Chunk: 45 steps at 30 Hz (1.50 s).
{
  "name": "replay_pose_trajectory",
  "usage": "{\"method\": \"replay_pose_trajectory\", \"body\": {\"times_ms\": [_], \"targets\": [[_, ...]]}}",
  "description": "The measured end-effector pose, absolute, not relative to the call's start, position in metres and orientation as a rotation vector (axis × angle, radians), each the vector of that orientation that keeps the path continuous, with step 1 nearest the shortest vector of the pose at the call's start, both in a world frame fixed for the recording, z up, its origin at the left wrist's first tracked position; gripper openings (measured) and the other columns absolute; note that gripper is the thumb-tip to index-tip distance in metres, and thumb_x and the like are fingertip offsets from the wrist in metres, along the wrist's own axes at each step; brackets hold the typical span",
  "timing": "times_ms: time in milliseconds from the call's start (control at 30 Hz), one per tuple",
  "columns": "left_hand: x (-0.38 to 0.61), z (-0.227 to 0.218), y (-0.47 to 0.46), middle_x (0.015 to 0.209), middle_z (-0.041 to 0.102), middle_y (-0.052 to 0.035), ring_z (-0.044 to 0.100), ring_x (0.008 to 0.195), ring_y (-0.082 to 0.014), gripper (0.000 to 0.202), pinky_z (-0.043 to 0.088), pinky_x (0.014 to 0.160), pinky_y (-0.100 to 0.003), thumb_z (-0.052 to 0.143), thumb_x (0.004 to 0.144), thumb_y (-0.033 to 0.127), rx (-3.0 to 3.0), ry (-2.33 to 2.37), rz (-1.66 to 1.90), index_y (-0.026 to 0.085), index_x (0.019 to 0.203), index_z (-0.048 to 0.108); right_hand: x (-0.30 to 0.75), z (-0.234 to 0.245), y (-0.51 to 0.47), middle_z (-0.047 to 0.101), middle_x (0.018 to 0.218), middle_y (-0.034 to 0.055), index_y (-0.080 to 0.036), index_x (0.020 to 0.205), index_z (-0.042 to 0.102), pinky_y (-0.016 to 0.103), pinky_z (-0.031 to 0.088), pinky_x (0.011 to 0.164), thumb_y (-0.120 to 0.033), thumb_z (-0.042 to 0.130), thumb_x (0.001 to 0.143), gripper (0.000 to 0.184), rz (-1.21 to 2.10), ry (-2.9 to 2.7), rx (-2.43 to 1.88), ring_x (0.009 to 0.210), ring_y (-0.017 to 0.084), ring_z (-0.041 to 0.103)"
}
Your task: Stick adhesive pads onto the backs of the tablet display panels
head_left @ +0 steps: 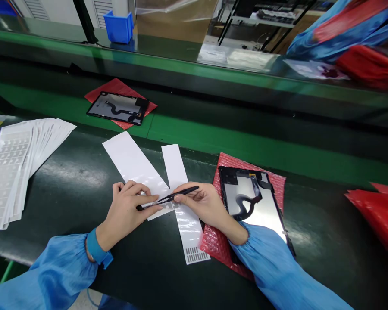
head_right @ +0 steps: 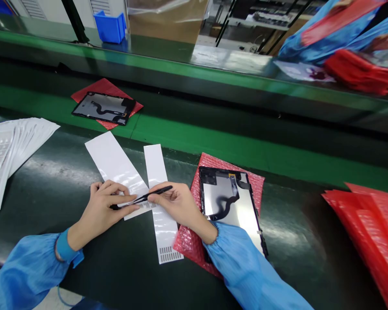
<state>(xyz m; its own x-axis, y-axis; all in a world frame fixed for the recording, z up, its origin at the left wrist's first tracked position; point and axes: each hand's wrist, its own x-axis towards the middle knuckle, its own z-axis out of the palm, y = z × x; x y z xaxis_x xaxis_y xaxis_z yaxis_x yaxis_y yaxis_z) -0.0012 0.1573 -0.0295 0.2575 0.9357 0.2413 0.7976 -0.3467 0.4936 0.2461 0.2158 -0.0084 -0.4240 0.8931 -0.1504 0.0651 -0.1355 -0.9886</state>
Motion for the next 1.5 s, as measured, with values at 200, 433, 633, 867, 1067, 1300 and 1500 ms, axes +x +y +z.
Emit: {"method": "replay_pose_trajectory", "body": {"times_ms": [200, 433, 633, 867, 1067, 1300, 1500], "targets": [[0.000, -0.029, 0.156, 0.111, 0.071, 0.0000, 0.058, 0.102, -0.0223, 0.023, 0.028, 0.088, -0.044, 0.075, 0.094, 0.055, 2.290, 1.635, 0.715, 0.041, 0.111, 0.080, 0.245, -0.010, 0.215, 0.080, 0.077, 0.0069, -0.017, 0.092, 0.079, 0.028, 0.061, 0.059, -0.045, 0.091, 0.080, 0.033, 1.623, -1.488, -1.129, 0.068, 0.022, 0.077], [0.003, -0.024, 0.155, 0.117, 0.070, -0.0018, 0.058, 0.109, -0.0256, 0.032, 0.027, 0.089, -0.045, 0.079, 0.088, 0.059, 2.279, 1.697, 0.727, 0.039, 0.113, 0.079, 0.242, -0.015, 0.216, 0.080, 0.080, 0.0077, -0.016, 0.093, 0.079, 0.029, 0.063, 0.064, -0.049, 0.093, 0.075, 0.040, 1.623, -1.519, -1.187, 0.073, 0.023, 0.079], [0.006, -0.020, 0.151, 0.120, 0.070, -0.0035, 0.059, 0.112, -0.0271, 0.034, 0.027, 0.090, -0.046, 0.085, 0.084, 0.054, 2.287, 1.761, 0.716, 0.036, 0.112, 0.079, 0.242, -0.008, 0.218, 0.079, 0.076, 0.0096, -0.013, 0.090, 0.076, 0.027, 0.066, 0.071, -0.053, 0.094, 0.072, 0.047, 1.737, -1.273, -1.161, 0.072, 0.022, 0.080], [0.044, -0.002, 0.150, 0.121, 0.070, -0.0038, 0.064, 0.110, -0.0245, 0.023, 0.026, 0.103, -0.051, 0.069, 0.096, 0.031, 2.489, 1.484, 0.705, 0.031, 0.119, 0.071, 0.323, 0.016, 0.218, 0.078, 0.072, 0.0028, -0.020, 0.093, 0.067, 0.019, 0.065, 0.062, -0.047, 0.099, 0.068, 0.049, 1.528, -0.915, -1.145, 0.065, 0.017, 0.078], [0.113, -0.014, 0.184, 0.138, 0.066, -0.0068, 0.059, 0.129, -0.0244, 0.037, 0.031, 0.106, -0.049, 0.056, 0.100, 0.024, 2.678, 0.991, 0.671, 0.027, 0.137, 0.061, 0.396, 0.008, 0.200, 0.077, 0.070, 0.0018, -0.022, 0.103, 0.058, 0.023, 0.066, 0.056, -0.045, 0.101, 0.064, 0.062, 1.144, -0.852, -1.235, 0.059, 0.021, 0.077], [0.144, -0.022, 0.143, 0.116, 0.073, -0.0058, 0.063, 0.116, -0.0241, 0.025, 0.025, 0.110, -0.052, 0.056, 0.101, 0.031, 2.671, 0.854, 0.744, 0.022, 0.123, 0.065, 0.411, 0.010, 0.199, 0.076, 0.067, 0.0041, -0.020, 0.107, 0.058, 0.025, 0.065, 0.058, -0.050, 0.095, 0.074, 0.059, 1.125, -1.091, -1.301, 0.061, 0.022, 0.077], [0.153, -0.020, 0.153, 0.097, 0.073, -0.0009, 0.063, 0.103, -0.0223, 0.027, 0.029, 0.101, -0.050, 0.058, 0.102, 0.030, 2.683, 0.908, 0.748, 0.024, 0.127, 0.065, 0.402, -0.001, 0.208, 0.076, 0.066, 0.0023, -0.021, 0.111, 0.057, 0.026, 0.064, 0.059, -0.048, 0.091, 0.080, 0.053, 1.245, -1.232, -1.290, 0.060, 0.021, 0.077]]}}
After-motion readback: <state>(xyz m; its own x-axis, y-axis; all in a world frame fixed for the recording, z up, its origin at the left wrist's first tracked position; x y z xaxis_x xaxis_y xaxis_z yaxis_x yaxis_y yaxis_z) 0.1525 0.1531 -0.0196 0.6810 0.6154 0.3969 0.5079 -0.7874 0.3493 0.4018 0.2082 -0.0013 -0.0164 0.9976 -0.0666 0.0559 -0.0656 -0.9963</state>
